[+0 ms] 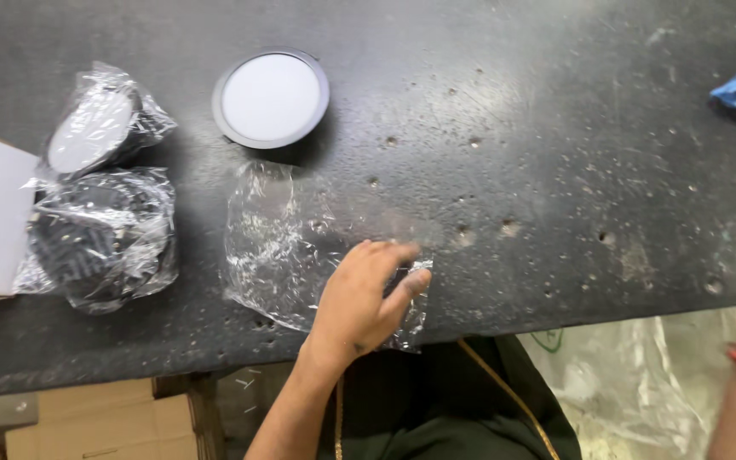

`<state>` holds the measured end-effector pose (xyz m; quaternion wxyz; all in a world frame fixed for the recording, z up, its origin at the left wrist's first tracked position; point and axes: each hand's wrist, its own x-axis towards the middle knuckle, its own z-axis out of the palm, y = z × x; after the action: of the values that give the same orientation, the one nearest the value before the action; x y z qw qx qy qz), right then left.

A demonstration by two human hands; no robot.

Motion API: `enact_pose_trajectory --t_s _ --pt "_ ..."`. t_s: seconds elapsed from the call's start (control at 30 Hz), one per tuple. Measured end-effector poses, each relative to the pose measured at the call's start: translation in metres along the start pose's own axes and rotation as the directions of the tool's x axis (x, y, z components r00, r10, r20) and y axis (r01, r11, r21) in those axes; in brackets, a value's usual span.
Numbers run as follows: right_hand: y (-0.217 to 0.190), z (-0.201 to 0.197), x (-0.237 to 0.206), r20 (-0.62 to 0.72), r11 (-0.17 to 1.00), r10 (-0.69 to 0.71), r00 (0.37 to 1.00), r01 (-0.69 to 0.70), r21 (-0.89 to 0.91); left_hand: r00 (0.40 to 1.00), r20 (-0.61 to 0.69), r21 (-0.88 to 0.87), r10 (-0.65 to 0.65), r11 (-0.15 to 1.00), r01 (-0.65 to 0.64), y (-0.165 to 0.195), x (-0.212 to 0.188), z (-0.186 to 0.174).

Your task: The person assembles flat cardboard boxes, places a white foam insert inside, then inserts a plastic-wrapped circular light fixture and closes the box. The person repeats this process for multiple units and also wipes a foam insert with a blue cloth before packing.

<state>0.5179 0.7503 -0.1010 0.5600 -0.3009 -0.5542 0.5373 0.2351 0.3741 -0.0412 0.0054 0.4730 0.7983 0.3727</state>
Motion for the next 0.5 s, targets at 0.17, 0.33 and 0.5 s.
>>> enact_pose_trajectory --t_s 0.17,0.33,0.5 --pt "-0.038 0.187 -0.03 0.486 0.97 -0.235 0.842 0.231 0.07 0.959 -0.215 0.481 -0.183 0.835 0.267 -0.009 0.001 -0.01" --pt "-0.019 0.391 -0.071 0.877 0.641 -0.403 0.261 0.765 0.067 0.933 0.255 0.48 -0.254 0.871 0.106 -0.023 -0.005 -0.033" --pt "0.015 0.483 -0.074 0.933 0.133 -0.351 0.074 0.991 -0.029 0.928 0.328 0.405 -0.179 0.914 0.034 -0.074 -0.004 -0.076"
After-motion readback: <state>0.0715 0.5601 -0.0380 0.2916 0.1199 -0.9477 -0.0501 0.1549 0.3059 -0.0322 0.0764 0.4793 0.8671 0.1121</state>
